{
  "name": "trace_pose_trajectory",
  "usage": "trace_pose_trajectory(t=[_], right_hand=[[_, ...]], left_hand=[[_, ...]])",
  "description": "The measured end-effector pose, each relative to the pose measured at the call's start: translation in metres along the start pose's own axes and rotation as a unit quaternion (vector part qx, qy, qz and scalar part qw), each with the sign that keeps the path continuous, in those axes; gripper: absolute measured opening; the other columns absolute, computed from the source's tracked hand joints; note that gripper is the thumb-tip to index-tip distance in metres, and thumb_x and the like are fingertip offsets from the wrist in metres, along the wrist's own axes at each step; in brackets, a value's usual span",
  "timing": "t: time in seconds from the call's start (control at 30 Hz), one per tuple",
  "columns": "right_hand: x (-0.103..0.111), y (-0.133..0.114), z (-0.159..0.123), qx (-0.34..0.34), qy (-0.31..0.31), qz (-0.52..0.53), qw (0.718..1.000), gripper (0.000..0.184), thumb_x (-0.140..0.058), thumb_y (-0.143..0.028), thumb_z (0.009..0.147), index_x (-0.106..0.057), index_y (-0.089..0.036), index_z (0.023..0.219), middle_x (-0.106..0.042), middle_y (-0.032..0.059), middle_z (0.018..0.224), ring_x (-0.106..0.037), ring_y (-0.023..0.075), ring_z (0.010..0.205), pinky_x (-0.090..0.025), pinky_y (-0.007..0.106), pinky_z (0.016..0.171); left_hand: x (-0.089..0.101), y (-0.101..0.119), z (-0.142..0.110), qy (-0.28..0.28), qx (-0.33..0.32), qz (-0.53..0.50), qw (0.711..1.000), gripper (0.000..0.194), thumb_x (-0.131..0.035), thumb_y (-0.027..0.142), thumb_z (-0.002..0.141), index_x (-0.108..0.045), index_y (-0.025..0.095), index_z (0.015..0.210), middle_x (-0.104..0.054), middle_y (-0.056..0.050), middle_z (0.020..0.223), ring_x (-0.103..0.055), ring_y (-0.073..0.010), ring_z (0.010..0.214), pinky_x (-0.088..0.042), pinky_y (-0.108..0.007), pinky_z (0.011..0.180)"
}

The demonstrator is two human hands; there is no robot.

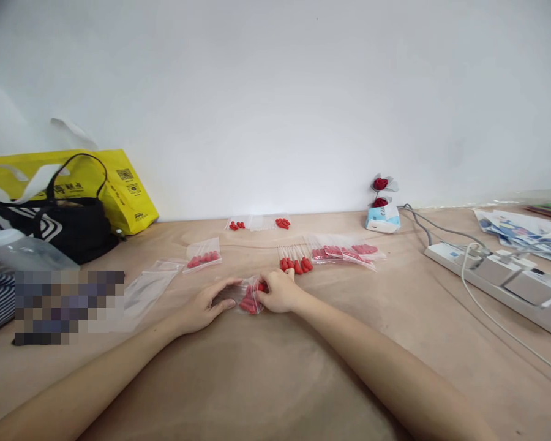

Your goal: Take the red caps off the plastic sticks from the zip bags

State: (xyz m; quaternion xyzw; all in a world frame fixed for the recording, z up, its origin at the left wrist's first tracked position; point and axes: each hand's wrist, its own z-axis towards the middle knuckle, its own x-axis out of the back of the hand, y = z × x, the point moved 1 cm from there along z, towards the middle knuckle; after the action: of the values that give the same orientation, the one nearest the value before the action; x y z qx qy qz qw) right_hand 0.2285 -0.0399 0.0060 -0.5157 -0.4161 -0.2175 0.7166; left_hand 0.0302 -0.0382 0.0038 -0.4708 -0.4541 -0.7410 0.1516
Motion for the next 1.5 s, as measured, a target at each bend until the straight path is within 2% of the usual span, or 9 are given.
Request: trace_pose_trajectory(t=[0.2, 0.37, 0.5, 0.63, 0.73, 0.83, 0.97, 1.37, 1.5], right_hand=[[0.008, 0.015, 0.006, -0.004, 0.030, 0.185, 0.982, 0.007, -0.053, -0.019, 0.069, -0.058, -0.016, 0.074, -0.061, 0.0000, 0.069, -0.052, 0.0096, 0.060, -0.038, 0.022, 0.057], [0.021, 0.030, 0.015, -0.038, 0.068, 0.384, 0.920, 0.014, -0.061, -0.025, 0.065, -0.055, -0.017, 0.075, -0.062, -0.0001, 0.071, -0.057, 0.0096, 0.059, -0.044, 0.024, 0.060], [0.043, 0.049, 0.021, -0.063, 0.141, 0.443, 0.883, 0.027, -0.066, -0.037, 0.059, -0.054, -0.017, 0.073, -0.060, -0.0008, 0.064, -0.056, 0.0102, 0.058, -0.046, 0.026, 0.060], [0.058, 0.063, 0.025, -0.002, 0.284, 0.344, 0.895, 0.024, -0.059, -0.039, 0.069, -0.054, -0.017, 0.076, -0.060, 0.0027, 0.075, -0.057, 0.0127, 0.072, -0.046, 0.029, 0.071], [0.048, 0.058, 0.026, 0.045, 0.318, 0.147, 0.936, 0.016, -0.047, -0.028, 0.080, -0.055, -0.016, 0.086, -0.060, 0.0062, 0.085, -0.055, 0.0150, 0.081, -0.043, 0.030, 0.076], [0.027, 0.042, 0.029, 0.100, 0.226, -0.102, 0.964, 0.019, -0.039, -0.015, 0.083, -0.055, -0.015, 0.094, -0.057, 0.0095, 0.097, -0.051, 0.0165, 0.089, -0.038, 0.029, 0.079], [0.007, 0.026, 0.034, 0.104, 0.086, -0.315, 0.939, 0.023, -0.036, -0.010, 0.083, -0.057, -0.013, 0.092, -0.055, 0.0116, 0.097, -0.050, 0.0183, 0.086, -0.032, 0.030, 0.078], [0.002, 0.023, 0.030, 0.079, 0.049, -0.345, 0.934, 0.023, -0.040, -0.010, 0.075, -0.061, -0.010, 0.085, -0.057, 0.0157, 0.094, -0.049, 0.0242, 0.089, -0.025, 0.039, 0.076], [0.005, 0.019, 0.022, 0.070, 0.085, -0.317, 0.942, 0.021, -0.044, -0.016, 0.074, -0.060, -0.011, 0.086, -0.059, 0.0140, 0.093, -0.047, 0.0251, 0.091, -0.024, 0.037, 0.074]], left_hand=[[0.004, -0.011, -0.003, 0.014, 0.017, 0.005, 1.000, 0.039, -0.046, 0.035, 0.079, -0.047, 0.020, 0.115, -0.053, -0.006, 0.120, -0.049, -0.0212, 0.110, -0.039, -0.037, 0.094], [0.009, -0.023, -0.008, 0.029, 0.043, 0.016, 0.999, 0.041, -0.046, 0.039, 0.079, -0.048, 0.020, 0.114, -0.053, -0.006, 0.120, -0.048, -0.0215, 0.111, -0.039, -0.037, 0.094], [0.010, -0.023, -0.009, 0.035, 0.055, 0.017, 0.998, 0.040, -0.046, 0.040, 0.078, -0.049, 0.020, 0.113, -0.054, -0.007, 0.120, -0.049, -0.0216, 0.110, -0.040, -0.037, 0.093], [0.011, -0.022, -0.008, 0.041, 0.047, 0.018, 0.998, 0.039, -0.046, 0.040, 0.078, -0.050, 0.020, 0.111, -0.055, -0.007, 0.117, -0.051, -0.0220, 0.107, -0.042, -0.037, 0.091], [0.013, -0.022, -0.007, 0.045, 0.046, 0.019, 0.998, 0.039, -0.047, 0.042, 0.077, -0.052, 0.020, 0.109, -0.056, -0.007, 0.116, -0.052, -0.0224, 0.106, -0.043, -0.038, 0.089], [0.013, -0.023, -0.006, 0.050, 0.042, 0.020, 0.998, 0.038, -0.047, 0.041, 0.077, -0.053, 0.020, 0.108, -0.058, -0.007, 0.114, -0.053, -0.0224, 0.104, -0.044, -0.038, 0.088], [0.013, -0.021, -0.007, 0.045, 0.044, 0.018, 0.998, 0.037, -0.046, 0.039, 0.078, -0.053, 0.019, 0.108, -0.058, -0.007, 0.113, -0.053, -0.0217, 0.105, -0.042, -0.037, 0.090], [0.014, -0.020, -0.007, 0.031, 0.047, 0.026, 0.998, 0.036, -0.046, 0.037, 0.079, -0.053, 0.018, 0.108, -0.056, -0.008, 0.116, -0.051, -0.0218, 0.107, -0.041, -0.037, 0.092], [0.013, -0.020, -0.007, 0.036, 0.045, 0.025, 0.998, 0.036, -0.046, 0.038, 0.078, -0.054, 0.018, 0.107, -0.057, -0.007, 0.115, -0.051, -0.0217, 0.107, -0.041, -0.037, 0.092]])
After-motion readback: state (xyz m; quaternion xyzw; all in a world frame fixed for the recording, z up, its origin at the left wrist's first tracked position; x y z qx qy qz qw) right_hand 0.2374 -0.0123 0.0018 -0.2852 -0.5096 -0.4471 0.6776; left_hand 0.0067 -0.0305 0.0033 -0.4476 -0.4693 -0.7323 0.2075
